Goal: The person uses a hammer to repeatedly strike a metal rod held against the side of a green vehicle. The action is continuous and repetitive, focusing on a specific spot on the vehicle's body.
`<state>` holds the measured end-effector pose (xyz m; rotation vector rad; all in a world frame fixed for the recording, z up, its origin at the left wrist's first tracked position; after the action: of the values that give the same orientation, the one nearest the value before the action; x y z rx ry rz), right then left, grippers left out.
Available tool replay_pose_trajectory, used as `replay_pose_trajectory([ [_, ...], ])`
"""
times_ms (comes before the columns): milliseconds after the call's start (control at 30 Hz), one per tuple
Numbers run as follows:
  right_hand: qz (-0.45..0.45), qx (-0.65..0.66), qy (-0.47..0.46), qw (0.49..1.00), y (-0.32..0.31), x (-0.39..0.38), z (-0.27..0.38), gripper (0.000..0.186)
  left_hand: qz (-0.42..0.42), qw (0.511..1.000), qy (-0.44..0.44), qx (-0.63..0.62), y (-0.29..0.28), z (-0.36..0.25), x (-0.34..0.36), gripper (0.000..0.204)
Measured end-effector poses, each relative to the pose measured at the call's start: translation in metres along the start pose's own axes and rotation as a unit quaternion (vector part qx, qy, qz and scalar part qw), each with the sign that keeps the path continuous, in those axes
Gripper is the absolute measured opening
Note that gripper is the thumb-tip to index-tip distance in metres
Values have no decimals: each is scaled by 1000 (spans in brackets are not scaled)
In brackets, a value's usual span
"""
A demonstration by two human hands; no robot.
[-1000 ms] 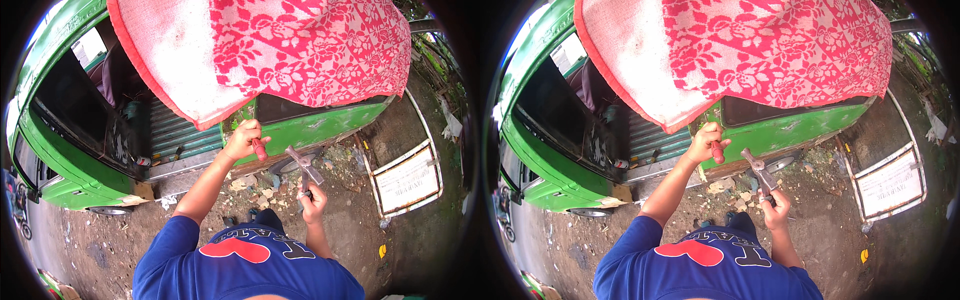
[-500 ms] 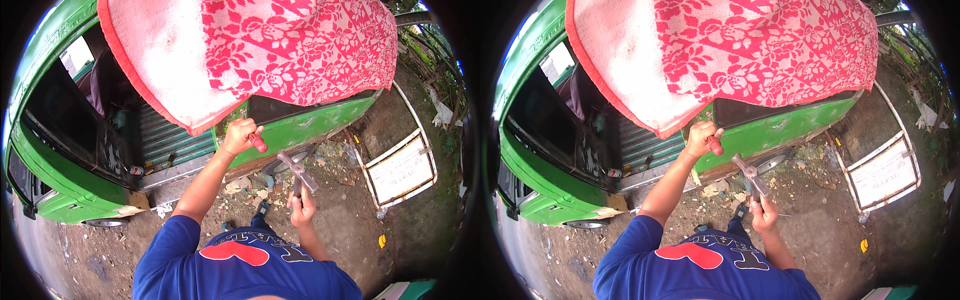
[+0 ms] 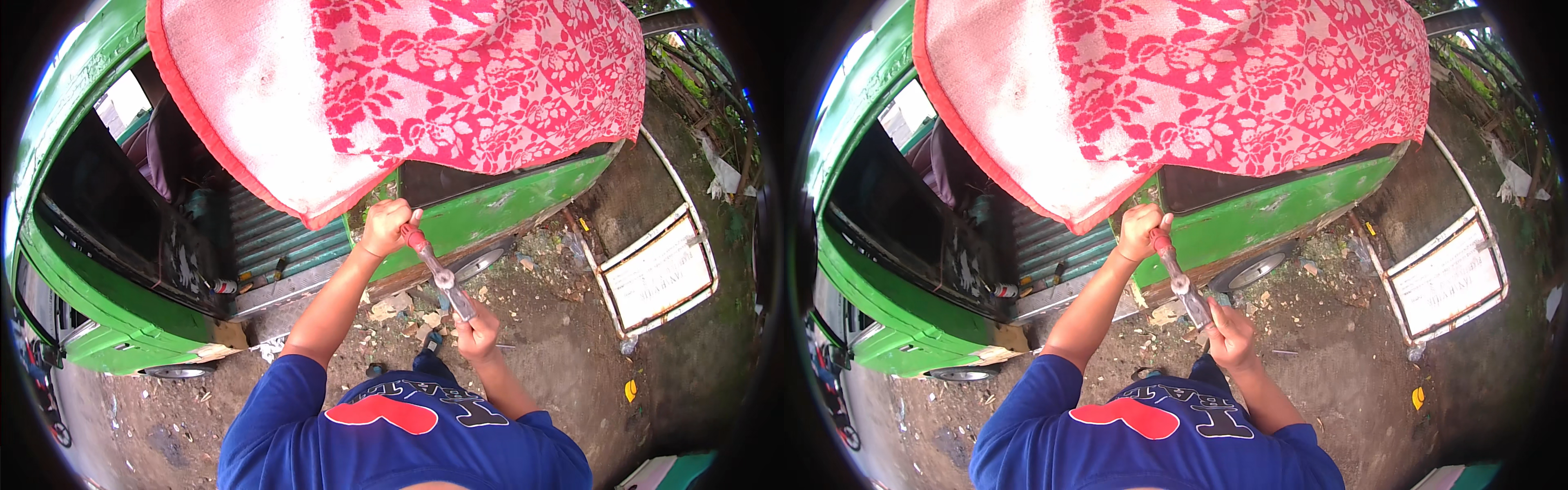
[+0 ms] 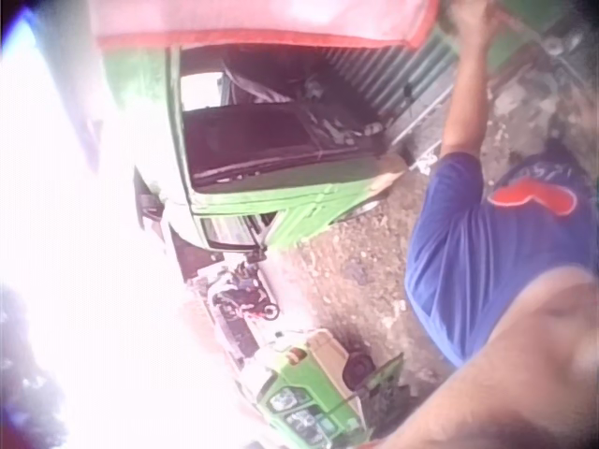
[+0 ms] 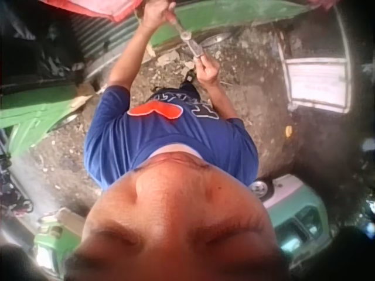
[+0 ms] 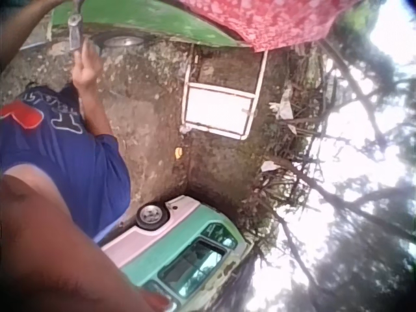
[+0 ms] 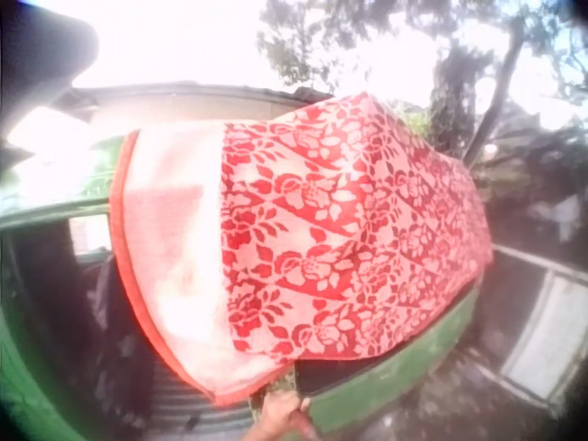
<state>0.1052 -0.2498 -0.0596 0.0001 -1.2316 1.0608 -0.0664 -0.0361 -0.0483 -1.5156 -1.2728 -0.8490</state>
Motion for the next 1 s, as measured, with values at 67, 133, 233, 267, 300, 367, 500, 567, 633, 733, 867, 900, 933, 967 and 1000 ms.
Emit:
replay_pose_trajectory([
  [67, -5, 45, 23, 999, -1, -16, -10, 55, -13, 1000, 2, -4, 1, 3, 3, 35],
  [133, -30, 54, 7, 998, -3, -16, -10, 54, -14, 1000, 15, -12, 1, 5, 5, 36],
  [233, 30, -31, -37, 998, -4, 15, -1, 50, 1, 1000, 22, -2, 3, 3, 0, 36],
  [267, 25, -20, -29, 999, -6, 11, 0, 50, 6, 1000, 28, 2, 4, 3, -1, 36],
  [300, 20, -10, -20, 1000, -8, 6, 4, 49, 11, 999, 33, 5, 5, 2, -1, 36],
  [367, 14, 57, 3, 998, -12, -2, 4, 48, -6, 999, 42, -16, 4, 3, -2, 36],
  [500, 18, -11, -27, 999, -4, 9, -5, 48, -4, 999, 32, -4, 4, 5, -4, 35],
  [567, 32, 49, 25, 998, -5, -5, -18, 52, -13, 1000, 19, 4, 5, 6, -1, 35],
  [633, -3, 106, 24, 994, -6, -16, -32, 53, -34, 999, 16, -2, 7, 5, 5, 35],
  [733, -57, 4, -94, 994, -16, 27, -13, 51, -36, 999, 13, 13, 9, 3, 1, 34],
  [867, 4, 78, -75, 994, -13, 20, -36, 51, -23, 999, 11, 33, 12, 3, 4, 32],
  [900, -16, 98, -81, 992, -15, 19, -38, 52, -34, 999, 3, 30, 11, 1, 3, 32],
  [933, -51, 147, -103, 982, -18, 21, -36, 52, -48, 998, -10, 26, 11, -3, 1, 32],
  [967, -22, 109, -98, 989, -18, 24, -42, 54, -58, 998, -16, 31, 11, -2, -1, 32],
  [1000, 7, 70, -94, 993, -15, 27, -48, 55, -73, 996, -22, 36, 9, 1, 0, 31],
])
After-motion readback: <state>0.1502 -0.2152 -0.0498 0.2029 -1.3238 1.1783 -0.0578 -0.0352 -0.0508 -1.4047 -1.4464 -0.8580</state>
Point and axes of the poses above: each hand's wrist, its own x-axis towards the middle knuckle, its own y-axis out of the palm, z = x × y, the point moved 1 cm from there along x, towards the middle knuckle, and after that the axes turned 14 degrees about -x, right-handed, at the moved point
